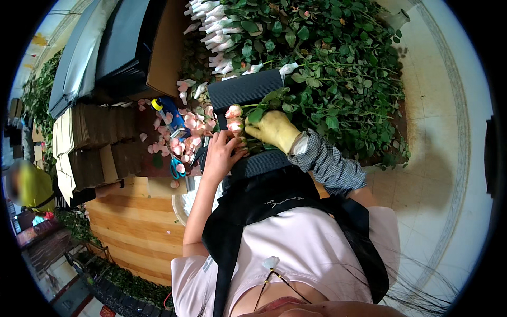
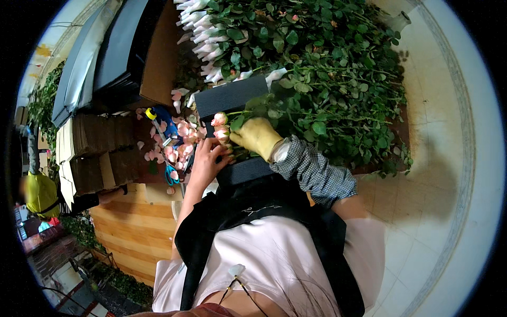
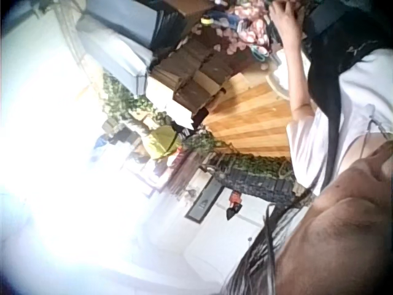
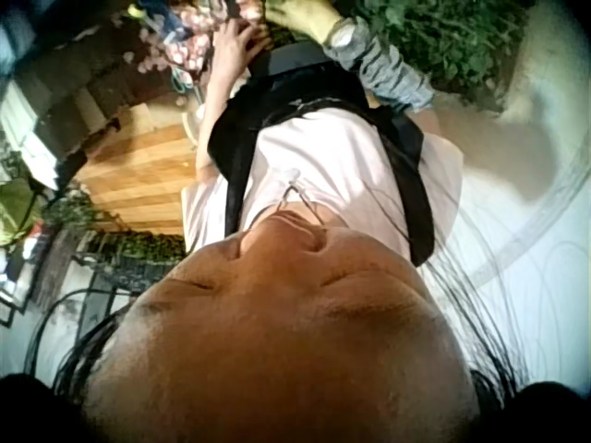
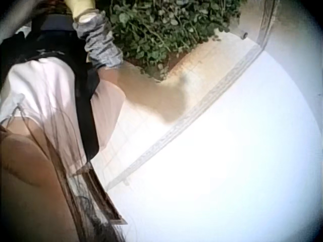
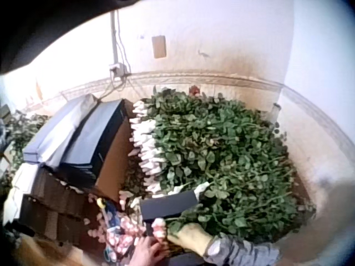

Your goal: The person arranges artificial pink roses into a black foam block, adjusting the petals and positioning the stems. They then place the foam block into a cardboard box and continue arranging more flowers into the box.

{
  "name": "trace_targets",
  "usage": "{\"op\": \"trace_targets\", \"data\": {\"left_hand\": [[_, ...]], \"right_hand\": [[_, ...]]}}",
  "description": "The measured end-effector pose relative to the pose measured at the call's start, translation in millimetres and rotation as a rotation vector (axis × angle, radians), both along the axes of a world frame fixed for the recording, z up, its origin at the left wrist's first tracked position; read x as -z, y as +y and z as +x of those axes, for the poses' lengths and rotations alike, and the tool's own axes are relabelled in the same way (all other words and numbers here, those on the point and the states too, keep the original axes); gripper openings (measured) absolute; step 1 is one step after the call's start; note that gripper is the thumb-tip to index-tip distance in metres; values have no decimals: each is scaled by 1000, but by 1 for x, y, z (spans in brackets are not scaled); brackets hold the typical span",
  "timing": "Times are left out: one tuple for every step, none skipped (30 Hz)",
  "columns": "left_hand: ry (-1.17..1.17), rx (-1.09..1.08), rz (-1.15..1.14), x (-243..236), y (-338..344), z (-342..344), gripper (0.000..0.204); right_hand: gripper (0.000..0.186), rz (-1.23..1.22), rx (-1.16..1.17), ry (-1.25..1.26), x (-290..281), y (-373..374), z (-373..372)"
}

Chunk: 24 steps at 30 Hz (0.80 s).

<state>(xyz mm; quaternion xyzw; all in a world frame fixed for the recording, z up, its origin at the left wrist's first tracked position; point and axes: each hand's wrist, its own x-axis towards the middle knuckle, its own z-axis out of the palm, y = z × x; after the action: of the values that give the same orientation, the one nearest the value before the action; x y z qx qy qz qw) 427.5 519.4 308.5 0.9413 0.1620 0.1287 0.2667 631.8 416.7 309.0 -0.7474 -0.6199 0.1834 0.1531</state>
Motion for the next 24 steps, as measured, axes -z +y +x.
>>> {"op": "trace_targets", "data": {"left_hand": [[20,1,19,-1,-2,4,32],[-16,7,52,-3,-4,7,32],[-49,-2,89,-6,-5,8,32],[-82,-10,126,-8,-4,8,31],[-63,-1,103,-7,-2,7,32],[-45,9,80,-4,1,7,32],[-24,17,51,-1,2,5,32],[-13,20,46,1,3,3,33],[-20,13,33,1,2,3,34],[-27,6,20,1,0,3,34],[-34,-1,7,0,-1,4,34],[-49,-1,-6,0,-1,4,33],[-64,-1,-19,0,-1,4,32],[-78,-1,-32,0,0,4,31],[-118,-55,-142,7,2,5,30],[-157,-120,-251,18,5,3,29],[-198,-184,-360,28,9,0,28],[-194,-344,-317,34,11,0,28],[-187,-474,-283,39,12,0,36],[-142,-460,-362,46,16,5,40],[-93,-443,-442,54,22,12,45],[-74,-430,-541,58,27,22,52],[-74,-504,-513,64,23,32,54],[-81,-528,-467,81,23,41,55]], "right_hand": [[30,47,79,-58,3,2,3],[29,64,56,-70,16,2,5],[30,125,-22,-54,14,6,3],[30,84,-21,-7,10,5,1],[30,41,-21,39,7,3,0],[31,5,10,18,3,5,0],[31,-36,38,-1,1,5,1],[32,-78,68,-20,0,5,0],[32,-80,117,-36,4,5,2],[32,-82,168,-51,9,8,4],[33,-84,218,-66,14,9,5],[36,-102,224,-64,13,10,3],[37,-113,150,-49,17,12,7],[38,-125,77,-35,24,15,13],[39,-137,4,-21,29,15,19],[41,-72,30,2,28,13,19],[40,-77,32,-22,27,13,16],[40,-86,30,-50,24,11,13],[39,-94,29,-78,21,11,11],[36,-197,25,-107,19,14,10],[34,-170,-2,-165,16,12,8],[32,-137,-33,-226,13,12,4],[31,-104,-64,-285,10,11,1],[29,-97,-55,-276,5,10,-2]]}}
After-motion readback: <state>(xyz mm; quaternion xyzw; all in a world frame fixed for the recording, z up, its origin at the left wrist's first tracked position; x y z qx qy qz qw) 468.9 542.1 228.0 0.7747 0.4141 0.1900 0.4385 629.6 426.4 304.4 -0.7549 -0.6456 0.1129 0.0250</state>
